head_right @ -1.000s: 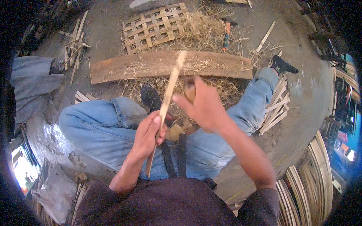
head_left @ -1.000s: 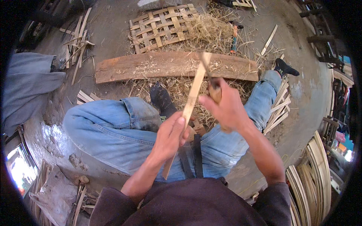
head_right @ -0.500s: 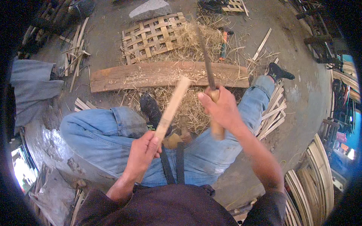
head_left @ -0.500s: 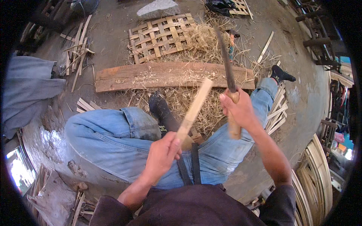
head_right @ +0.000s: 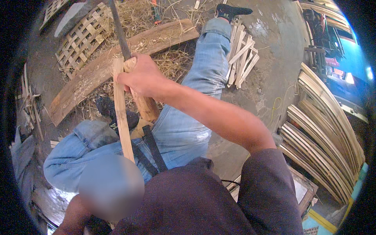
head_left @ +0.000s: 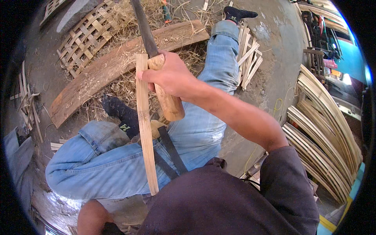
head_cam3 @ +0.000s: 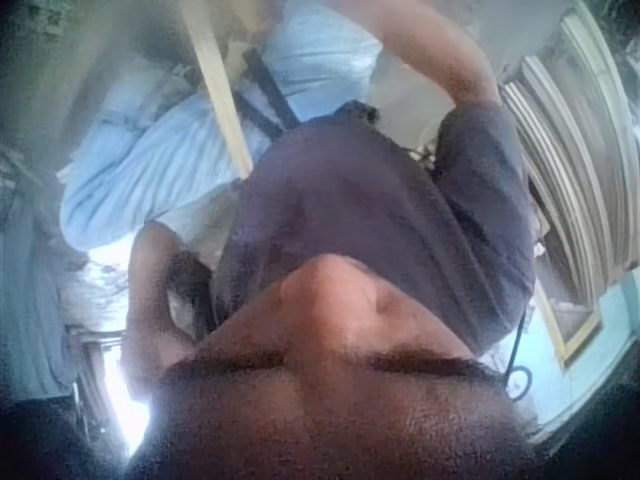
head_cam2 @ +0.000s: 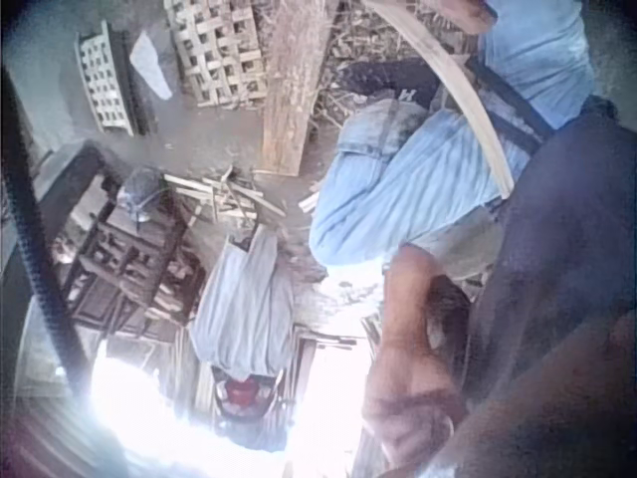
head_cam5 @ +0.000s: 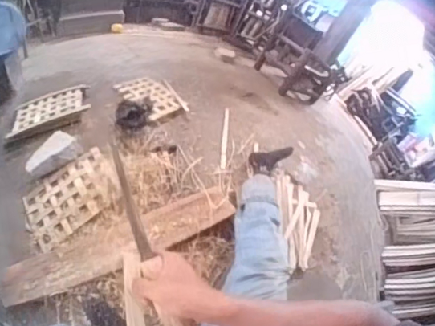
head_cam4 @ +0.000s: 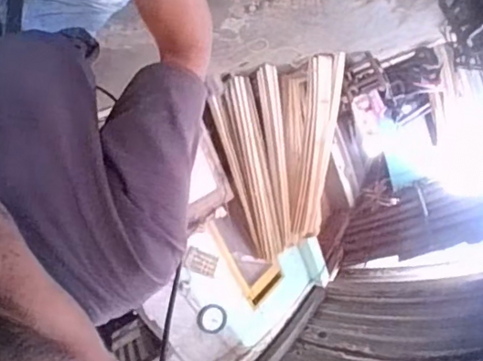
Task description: The person sits on the floor and uses a knife to shave thin strips from a wooden stick, repeatedly turning and scraping the wood to produce fine shavings.
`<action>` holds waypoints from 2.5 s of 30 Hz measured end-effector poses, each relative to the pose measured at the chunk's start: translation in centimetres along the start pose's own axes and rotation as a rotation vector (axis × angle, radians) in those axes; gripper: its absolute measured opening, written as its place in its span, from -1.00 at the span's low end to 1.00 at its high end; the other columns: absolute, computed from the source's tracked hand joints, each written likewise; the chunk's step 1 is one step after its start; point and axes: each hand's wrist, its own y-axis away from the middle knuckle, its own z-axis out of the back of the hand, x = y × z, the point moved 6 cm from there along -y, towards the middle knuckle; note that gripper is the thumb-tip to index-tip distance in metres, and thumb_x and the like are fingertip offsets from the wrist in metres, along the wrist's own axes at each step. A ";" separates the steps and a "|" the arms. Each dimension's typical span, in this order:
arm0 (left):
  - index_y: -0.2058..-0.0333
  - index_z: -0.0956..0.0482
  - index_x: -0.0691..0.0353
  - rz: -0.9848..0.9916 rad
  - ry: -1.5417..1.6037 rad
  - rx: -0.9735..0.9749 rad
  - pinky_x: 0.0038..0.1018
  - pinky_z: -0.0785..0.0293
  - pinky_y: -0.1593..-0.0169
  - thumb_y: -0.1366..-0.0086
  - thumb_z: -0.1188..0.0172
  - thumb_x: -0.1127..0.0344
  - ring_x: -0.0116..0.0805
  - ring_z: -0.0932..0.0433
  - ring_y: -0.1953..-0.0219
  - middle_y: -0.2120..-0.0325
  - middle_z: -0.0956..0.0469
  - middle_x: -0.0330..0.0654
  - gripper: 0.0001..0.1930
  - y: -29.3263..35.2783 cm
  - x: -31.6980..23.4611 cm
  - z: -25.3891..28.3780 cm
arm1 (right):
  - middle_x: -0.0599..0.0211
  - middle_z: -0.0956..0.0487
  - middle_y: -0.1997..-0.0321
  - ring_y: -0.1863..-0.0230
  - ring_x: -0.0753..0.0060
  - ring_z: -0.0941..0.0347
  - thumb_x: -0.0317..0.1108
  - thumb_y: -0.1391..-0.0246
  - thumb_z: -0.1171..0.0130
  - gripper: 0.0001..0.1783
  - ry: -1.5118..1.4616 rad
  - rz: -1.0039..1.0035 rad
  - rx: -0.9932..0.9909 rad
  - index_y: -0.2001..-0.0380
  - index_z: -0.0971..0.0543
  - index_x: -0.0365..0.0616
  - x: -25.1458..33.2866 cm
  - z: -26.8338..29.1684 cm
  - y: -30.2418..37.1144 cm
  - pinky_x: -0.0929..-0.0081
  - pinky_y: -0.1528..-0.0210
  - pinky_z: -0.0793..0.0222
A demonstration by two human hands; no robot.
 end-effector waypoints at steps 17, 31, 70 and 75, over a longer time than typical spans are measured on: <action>0.15 -0.43 0.21 -0.123 0.218 0.186 -0.31 -0.38 0.08 -0.34 0.07 -0.08 -0.32 -0.46 0.23 0.34 -0.50 -0.19 -0.57 -1.0 1.1 -5.1 | 0.40 -0.54 0.53 0.58 0.62 -0.43 -0.42 0.06 -0.32 -0.75 0.085 -0.001 -0.068 0.33 -0.50 -0.28 1.2 0.8 1.5 0.58 0.51 -0.36; 0.03 -0.38 0.26 -0.092 0.217 0.218 -0.37 -0.41 0.16 -0.38 0.14 -0.13 -0.37 -0.46 0.28 0.32 -0.48 -0.18 -0.48 -1.1 1.1 -6.1 | 0.37 -0.54 0.58 0.61 0.60 -0.44 -0.45 0.09 -0.29 -0.74 0.041 0.049 -0.071 0.31 -0.51 -0.33 2.2 0.1 1.9 0.53 0.55 -0.35; 0.20 -0.44 0.30 2.078 0.688 -0.301 -0.62 -0.29 0.61 -0.48 0.18 0.01 -0.62 -0.35 0.67 0.57 -0.40 -0.31 -0.57 16.7 0.6 -14.5 | -0.03 -0.58 0.43 0.39 -0.09 -0.55 -0.37 0.03 -0.18 -0.77 1.242 0.229 0.087 0.30 -0.45 -0.23 2.8 1.4 5.2 0.10 0.35 -0.46; 0.10 -0.45 0.32 2.089 0.736 -0.355 -0.62 -0.29 0.61 -0.47 0.16 0.00 -0.62 -0.36 0.67 0.55 -0.40 -0.31 -0.56 16.7 0.1 -14.2 | 0.00 -0.54 0.52 0.46 -0.11 -0.51 -0.38 0.09 -0.19 -0.71 1.270 0.417 0.164 0.26 -0.43 -0.19 3.2 1.2 6.7 0.07 0.41 -0.44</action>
